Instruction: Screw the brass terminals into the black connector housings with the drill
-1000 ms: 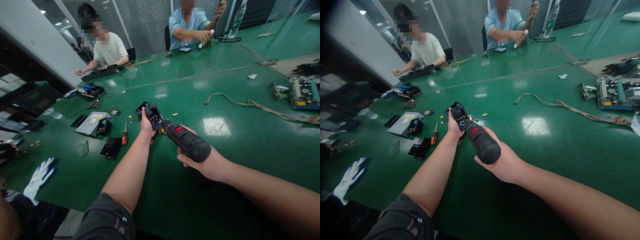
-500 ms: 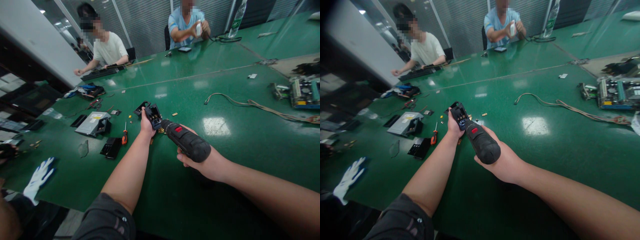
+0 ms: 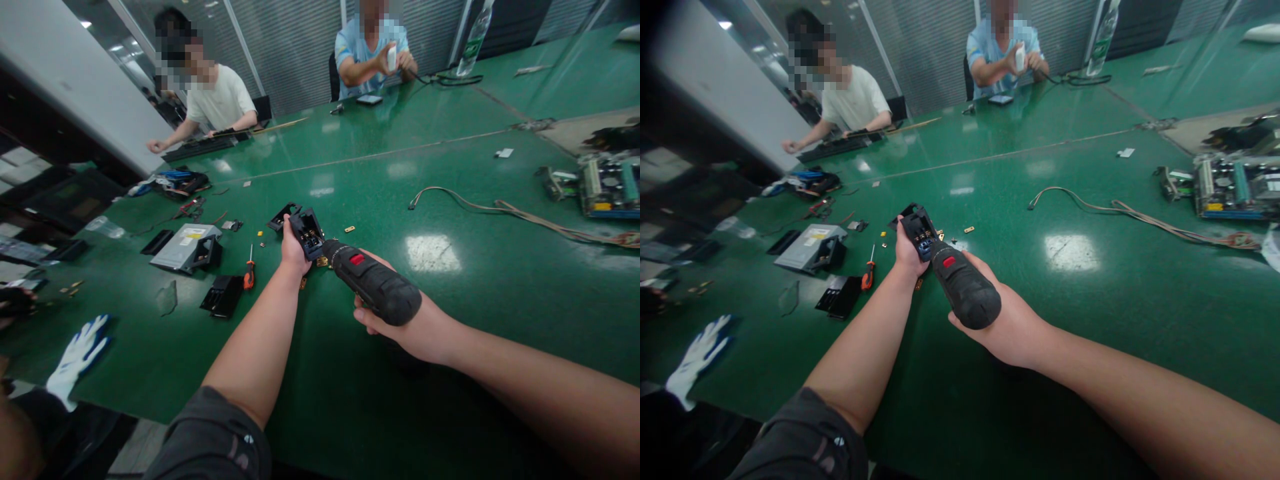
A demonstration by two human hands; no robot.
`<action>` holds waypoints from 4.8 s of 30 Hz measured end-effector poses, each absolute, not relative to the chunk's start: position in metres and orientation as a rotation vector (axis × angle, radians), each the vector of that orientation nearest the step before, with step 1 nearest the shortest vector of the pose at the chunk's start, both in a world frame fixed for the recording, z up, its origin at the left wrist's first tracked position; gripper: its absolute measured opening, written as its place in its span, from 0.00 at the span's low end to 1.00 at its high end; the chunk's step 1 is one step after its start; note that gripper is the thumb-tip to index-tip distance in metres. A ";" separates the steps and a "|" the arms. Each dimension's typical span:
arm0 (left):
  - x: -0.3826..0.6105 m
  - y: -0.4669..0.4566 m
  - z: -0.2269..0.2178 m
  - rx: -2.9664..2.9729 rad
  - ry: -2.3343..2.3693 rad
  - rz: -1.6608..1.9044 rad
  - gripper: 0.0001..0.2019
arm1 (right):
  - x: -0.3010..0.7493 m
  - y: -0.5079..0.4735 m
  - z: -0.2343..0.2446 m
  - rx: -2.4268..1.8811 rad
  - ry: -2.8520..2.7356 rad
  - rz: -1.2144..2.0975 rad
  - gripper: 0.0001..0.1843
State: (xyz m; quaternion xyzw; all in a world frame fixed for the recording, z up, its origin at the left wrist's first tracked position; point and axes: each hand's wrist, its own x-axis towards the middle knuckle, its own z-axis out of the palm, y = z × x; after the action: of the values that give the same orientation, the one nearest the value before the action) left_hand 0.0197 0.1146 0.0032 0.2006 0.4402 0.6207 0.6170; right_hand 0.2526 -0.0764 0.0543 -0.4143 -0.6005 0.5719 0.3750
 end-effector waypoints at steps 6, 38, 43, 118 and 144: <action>0.019 0.116 0.002 0.459 1.002 1.426 0.35 | 0.252 -0.077 0.053 -1.061 -1.522 1.470 0.63; 0.023 0.111 0.008 0.461 1.033 1.434 0.36 | 0.254 -0.077 0.053 -1.069 -1.538 1.481 0.63; 0.024 0.110 0.009 0.463 1.041 1.433 0.36 | 0.254 -0.077 0.053 -1.077 -1.540 1.476 0.62; 0.022 0.113 0.006 0.461 1.016 1.444 0.37 | 0.254 -0.077 0.048 -1.066 -1.546 1.447 0.61; 0.023 0.111 0.008 0.481 1.039 1.434 0.38 | 0.254 -0.077 0.054 -1.063 -1.524 1.486 0.62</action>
State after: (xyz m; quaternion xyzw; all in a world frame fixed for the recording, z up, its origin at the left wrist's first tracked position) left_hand 0.0226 0.1115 0.0080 0.2080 0.4497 0.6204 0.6079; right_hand 0.2536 -0.0765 0.0535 -0.4146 -0.5944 0.5799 0.3721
